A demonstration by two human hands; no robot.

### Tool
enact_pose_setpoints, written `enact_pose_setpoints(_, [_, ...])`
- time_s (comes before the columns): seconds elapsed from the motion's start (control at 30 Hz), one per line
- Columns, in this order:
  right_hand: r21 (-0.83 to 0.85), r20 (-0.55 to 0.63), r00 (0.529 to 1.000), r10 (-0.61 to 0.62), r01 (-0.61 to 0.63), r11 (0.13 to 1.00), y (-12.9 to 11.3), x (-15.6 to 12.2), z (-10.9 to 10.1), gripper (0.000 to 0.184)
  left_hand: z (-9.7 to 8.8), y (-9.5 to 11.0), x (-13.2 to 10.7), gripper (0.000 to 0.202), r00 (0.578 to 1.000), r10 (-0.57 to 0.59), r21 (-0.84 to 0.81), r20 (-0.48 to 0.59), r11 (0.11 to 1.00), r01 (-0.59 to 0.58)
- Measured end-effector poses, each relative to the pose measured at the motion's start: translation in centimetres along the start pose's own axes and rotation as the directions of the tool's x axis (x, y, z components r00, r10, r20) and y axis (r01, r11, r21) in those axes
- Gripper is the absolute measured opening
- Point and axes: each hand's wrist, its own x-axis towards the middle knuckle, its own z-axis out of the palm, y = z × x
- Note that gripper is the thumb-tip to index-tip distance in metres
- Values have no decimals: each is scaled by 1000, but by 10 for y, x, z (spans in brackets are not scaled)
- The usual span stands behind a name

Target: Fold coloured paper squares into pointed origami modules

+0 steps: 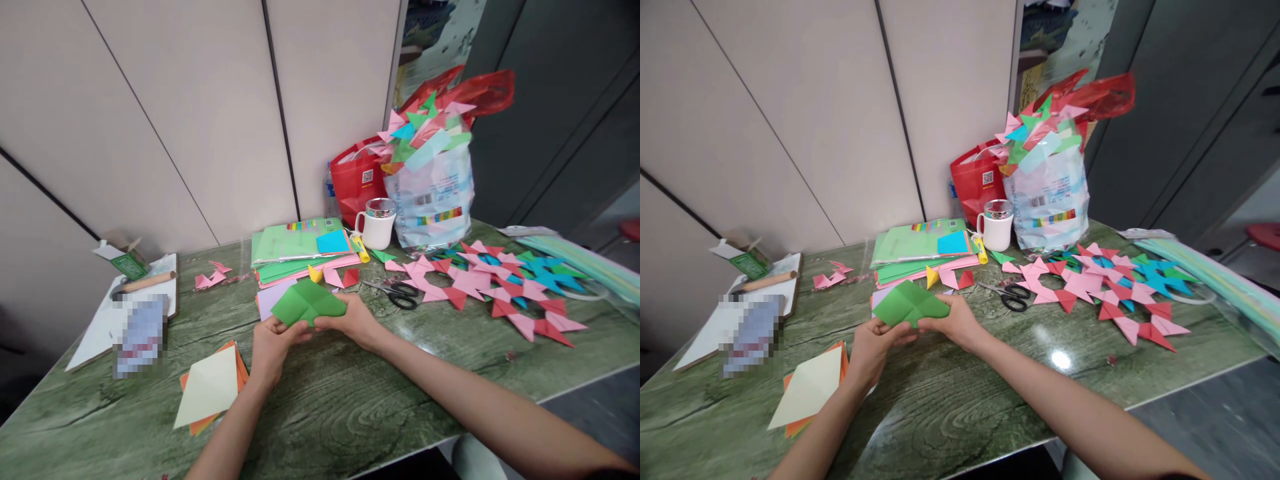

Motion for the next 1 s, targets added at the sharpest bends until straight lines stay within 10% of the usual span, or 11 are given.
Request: enact_pose_setpoints(1.0, [-260,-65,994,-91,71,963,-1,2,2,19,3,-7,0,29,997,-2,-4,-76,1000,1])
